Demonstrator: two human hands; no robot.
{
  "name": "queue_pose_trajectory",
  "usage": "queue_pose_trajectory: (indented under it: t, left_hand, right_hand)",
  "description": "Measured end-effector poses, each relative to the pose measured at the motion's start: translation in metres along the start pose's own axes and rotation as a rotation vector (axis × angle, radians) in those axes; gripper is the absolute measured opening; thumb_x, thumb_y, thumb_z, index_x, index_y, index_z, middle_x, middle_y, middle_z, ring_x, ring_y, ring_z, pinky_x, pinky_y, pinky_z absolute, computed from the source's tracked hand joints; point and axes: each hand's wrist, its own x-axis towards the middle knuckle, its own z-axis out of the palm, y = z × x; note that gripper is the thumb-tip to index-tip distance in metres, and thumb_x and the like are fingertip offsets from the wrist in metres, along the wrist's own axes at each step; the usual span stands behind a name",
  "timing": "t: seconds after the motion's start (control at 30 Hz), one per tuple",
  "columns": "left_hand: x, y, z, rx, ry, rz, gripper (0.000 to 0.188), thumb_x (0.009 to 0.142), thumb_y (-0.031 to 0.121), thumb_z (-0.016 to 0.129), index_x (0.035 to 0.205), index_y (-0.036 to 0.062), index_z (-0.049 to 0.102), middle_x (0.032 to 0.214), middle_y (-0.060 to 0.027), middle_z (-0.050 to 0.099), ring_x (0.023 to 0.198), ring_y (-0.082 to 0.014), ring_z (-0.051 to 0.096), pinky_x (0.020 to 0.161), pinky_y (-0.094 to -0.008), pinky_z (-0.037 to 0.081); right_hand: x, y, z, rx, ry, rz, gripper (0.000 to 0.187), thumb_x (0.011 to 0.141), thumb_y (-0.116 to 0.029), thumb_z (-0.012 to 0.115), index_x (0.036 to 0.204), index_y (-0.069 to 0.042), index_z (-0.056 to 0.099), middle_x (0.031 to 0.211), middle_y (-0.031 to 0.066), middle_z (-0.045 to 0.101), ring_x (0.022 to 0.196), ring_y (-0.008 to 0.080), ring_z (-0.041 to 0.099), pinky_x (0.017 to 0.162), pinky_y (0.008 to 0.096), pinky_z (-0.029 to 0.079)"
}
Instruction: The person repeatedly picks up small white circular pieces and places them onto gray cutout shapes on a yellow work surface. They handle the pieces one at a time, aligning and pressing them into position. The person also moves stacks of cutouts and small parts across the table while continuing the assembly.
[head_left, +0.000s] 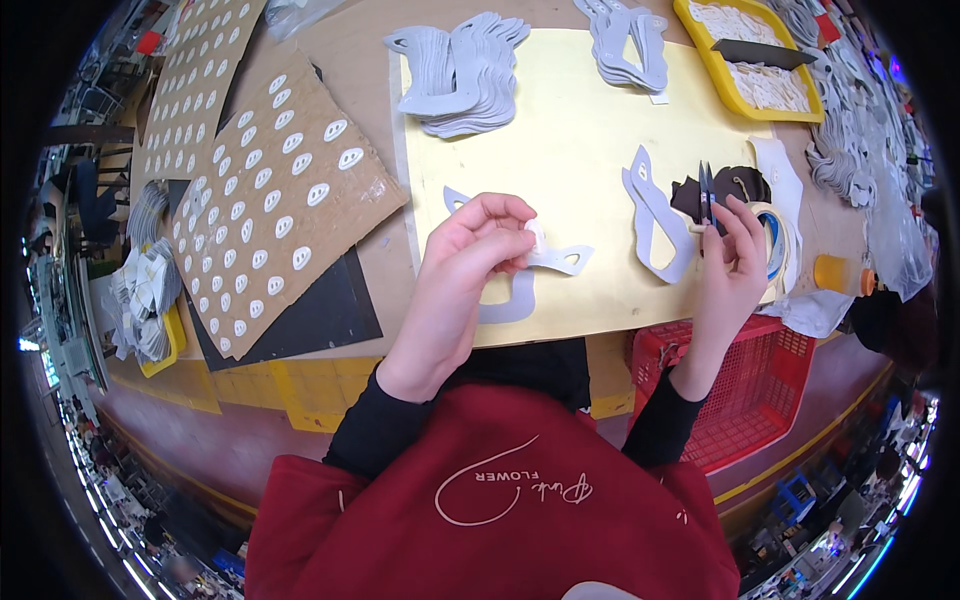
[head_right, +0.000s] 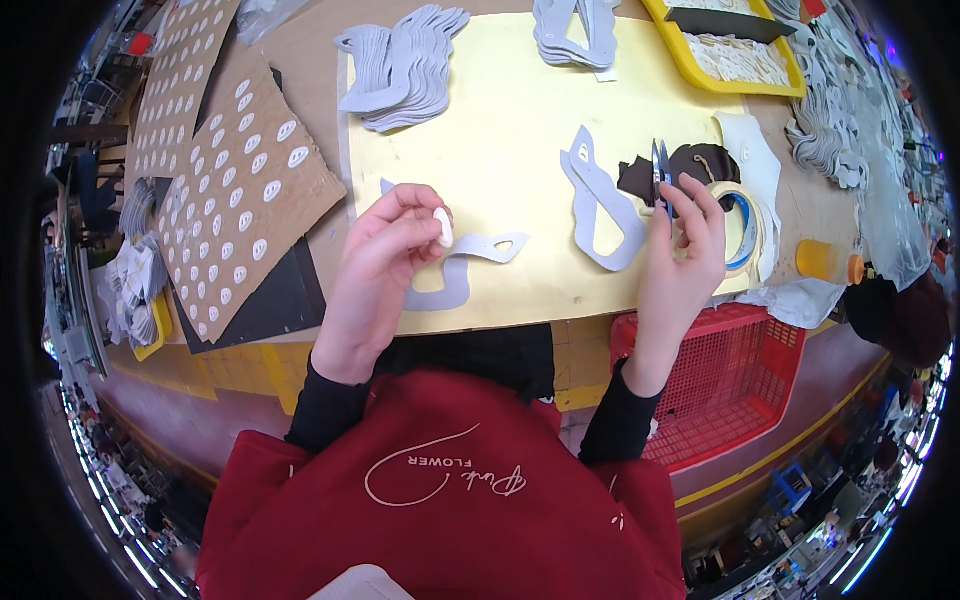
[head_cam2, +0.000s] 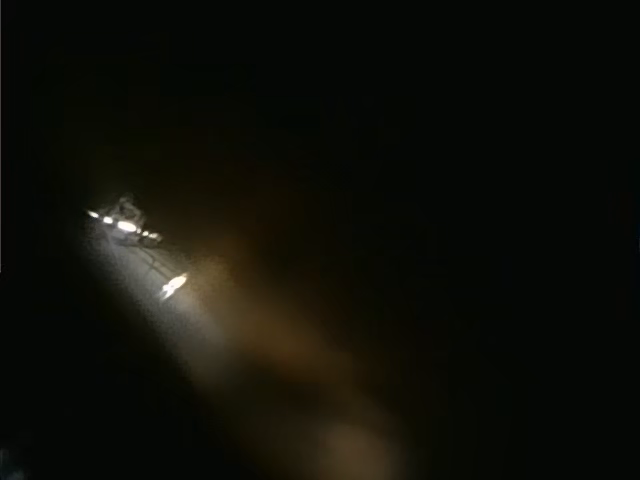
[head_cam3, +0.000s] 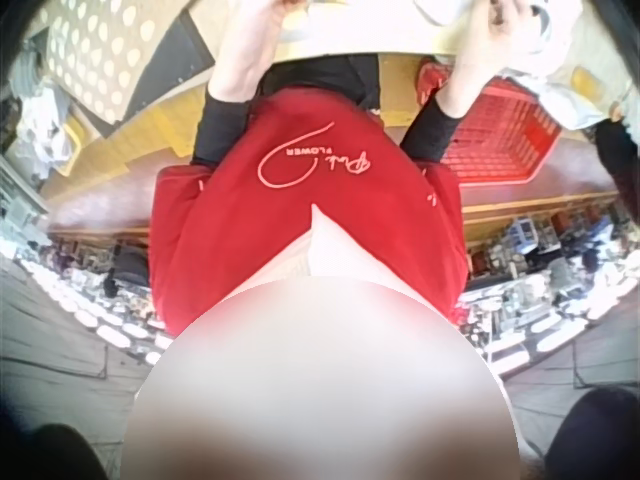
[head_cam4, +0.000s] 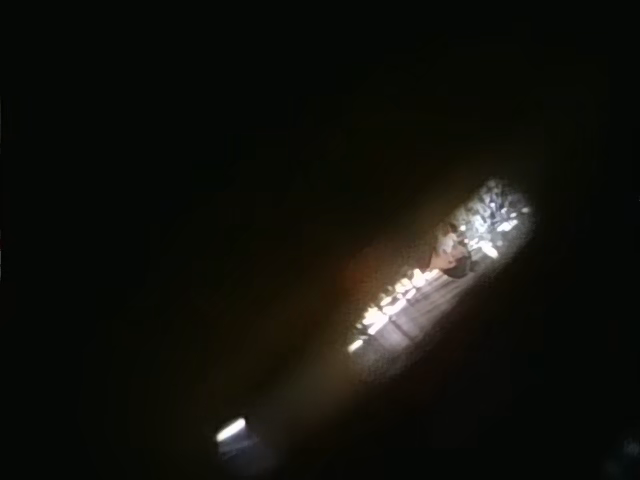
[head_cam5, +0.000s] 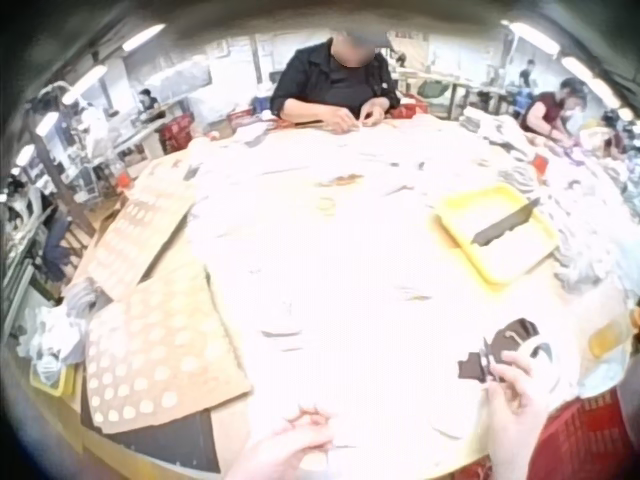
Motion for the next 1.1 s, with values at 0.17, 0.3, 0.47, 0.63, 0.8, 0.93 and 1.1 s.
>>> queue_pose_trajectory:
  t: [0.17,0.3,0.47,0.63,0.8,0.93,1.1]
  left_hand:
    - [0.003,-0.001,0.000,0.000,-0.010,0.007,0.017,0.092,0.007,0.068,0.108,0.0058,0.061,0.089,-0.0018,0.068,0.084,-0.0075,0.060,0.080,-0.0239,0.044]
    - [0.001,0.000,0.002,0.070,0.012,0.057,0.025,0.092,0.004,0.069,0.114,0.0054,0.058,0.089,-0.0026,0.069,0.084,-0.0070,0.062,0.079,-0.0228,0.044]
    - [-0.001,0.000,0.003,0.077,-0.019,0.101,0.028,0.092,0.002,0.072,0.116,0.0053,0.058,0.086,-0.0007,0.069,0.080,-0.0046,0.061,0.074,-0.0196,0.043]
    - [-0.001,0.000,0.000,0.194,-0.040,0.103,0.029,0.092,0.003,0.072,0.118,0.0048,0.059,0.088,-0.0007,0.070,0.080,-0.0033,0.059,0.074,-0.0186,0.042]
    - [-0.001,0.004,-0.003,0.206,-0.008,0.115,0.030,0.091,0.004,0.072,0.119,0.0034,0.062,0.096,-0.0027,0.071,0.087,-0.0061,0.060,0.080,-0.0225,0.045]
    - [0.001,0.006,-0.014,0.555,0.124,0.289,0.027,0.089,0.006,0.074,0.115,0.0030,0.067,0.104,-0.0051,0.070,0.094,-0.0137,0.064,0.084,-0.0293,0.049]
    - [0.001,-0.012,-0.017,1.040,-0.064,0.496,0.024,0.085,0.006,0.074,0.108,0.0018,0.068,0.099,-0.0106,0.068,0.096,-0.0269,0.066,0.083,-0.0368,0.053]
  right_hand:
    - [-0.021,-0.027,0.004,0.363,-0.132,-0.081,0.015,0.092,-0.002,0.069,0.105,-0.001,0.074,0.112,0.0067,0.070,0.084,0.0105,0.058,0.073,0.0237,0.045]
    - [-0.031,-0.053,0.012,0.530,-0.393,-0.023,0.010,0.092,-0.004,0.071,0.101,-0.001,0.074,0.099,0.0057,0.071,0.079,0.0097,0.057,0.071,0.0233,0.043]
    - [-0.039,-0.072,0.026,0.601,-0.559,0.023,0.007,0.092,-0.009,0.073,0.096,-0.003,0.074,0.091,0.0021,0.070,0.074,0.0083,0.055,0.064,0.0244,0.036]
    - [-0.043,-0.074,0.029,0.625,-0.608,0.049,0.005,0.092,-0.008,0.072,0.093,-0.003,0.071,0.087,0.0010,0.068,0.074,0.0076,0.053,0.065,0.0242,0.036]
    - [-0.044,-0.070,0.037,0.603,-0.560,0.083,0.005,0.090,-0.008,0.072,0.090,-0.003,0.069,0.093,0.0026,0.067,0.078,0.0110,0.055,0.067,0.0262,0.037]
    - [-0.039,-0.064,0.054,0.305,-0.389,-0.126,0.009,0.084,-0.006,0.075,0.089,-0.004,0.069,0.105,0.0070,0.064,0.091,0.0215,0.055,0.078,0.0337,0.042]
    - [-0.040,-0.061,0.072,0.055,-0.293,-0.281,0.012,0.080,-0.003,0.076,0.090,-0.005,0.071,0.117,0.0100,0.060,0.094,0.0241,0.051,0.085,0.0348,0.043]
